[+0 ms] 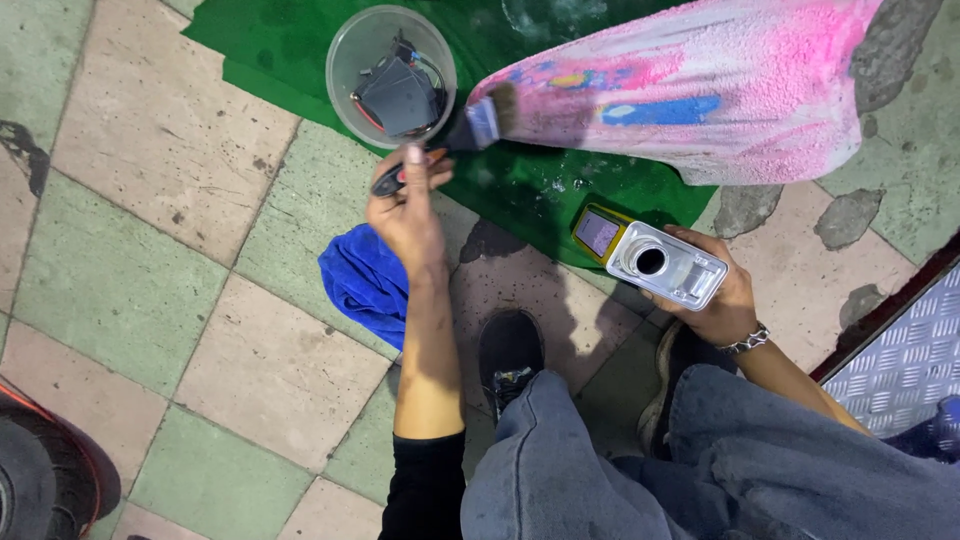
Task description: The person paints a pink and white plastic object using a paintbrush and a can of black paint. They repeatedly dip the brush into the paint can and apply the paint to the object's surface.
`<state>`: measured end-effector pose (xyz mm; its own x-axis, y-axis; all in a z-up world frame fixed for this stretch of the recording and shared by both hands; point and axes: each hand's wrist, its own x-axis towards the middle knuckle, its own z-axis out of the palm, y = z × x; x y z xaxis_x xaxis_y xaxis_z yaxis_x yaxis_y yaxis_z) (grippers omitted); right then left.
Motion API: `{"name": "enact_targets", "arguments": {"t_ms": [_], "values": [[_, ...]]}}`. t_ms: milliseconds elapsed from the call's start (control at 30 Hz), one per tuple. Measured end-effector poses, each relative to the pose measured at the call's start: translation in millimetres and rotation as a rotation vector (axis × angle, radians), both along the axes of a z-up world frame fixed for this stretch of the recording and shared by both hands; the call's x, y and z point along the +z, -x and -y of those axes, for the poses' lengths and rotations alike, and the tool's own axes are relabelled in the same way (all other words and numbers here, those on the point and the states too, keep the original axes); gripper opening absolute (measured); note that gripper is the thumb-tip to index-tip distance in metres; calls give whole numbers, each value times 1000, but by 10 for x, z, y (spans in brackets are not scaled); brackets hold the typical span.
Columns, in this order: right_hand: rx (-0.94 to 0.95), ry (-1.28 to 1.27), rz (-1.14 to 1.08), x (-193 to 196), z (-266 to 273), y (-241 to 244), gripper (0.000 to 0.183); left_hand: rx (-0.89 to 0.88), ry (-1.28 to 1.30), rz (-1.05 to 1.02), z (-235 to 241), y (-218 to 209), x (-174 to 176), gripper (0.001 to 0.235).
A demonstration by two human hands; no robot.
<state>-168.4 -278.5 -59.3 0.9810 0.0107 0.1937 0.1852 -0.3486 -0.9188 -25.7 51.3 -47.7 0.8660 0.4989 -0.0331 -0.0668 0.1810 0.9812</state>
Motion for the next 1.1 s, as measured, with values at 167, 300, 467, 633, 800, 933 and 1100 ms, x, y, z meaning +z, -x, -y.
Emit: {"name": "enact_targets", "arguments": {"t_ms": [167,300,467,633,800,933,1100], "values": [[0,47,-27,38,-20,-13,69,60,-85,27,-115,74,-26,20],[33,42,-9,19,18,-4,71,2,-112,9,-41,70,-158,17],[7,82,-43,-19,25,-6,70,23,-265,63,-33,45,137,17],[26,51,-18,18,2,13,72,39,-639,133,-5,35,305,13],[3,97,-58,-2,16,23,69,-118,-930,349,113,-18,-132,20],[-2,86,-50,21,-4,7,68,-223,-909,340,127,-107,-128,19],[-1,67,-31,33,-15,3,67,-290,-819,313,94,-211,-46,15]]}}
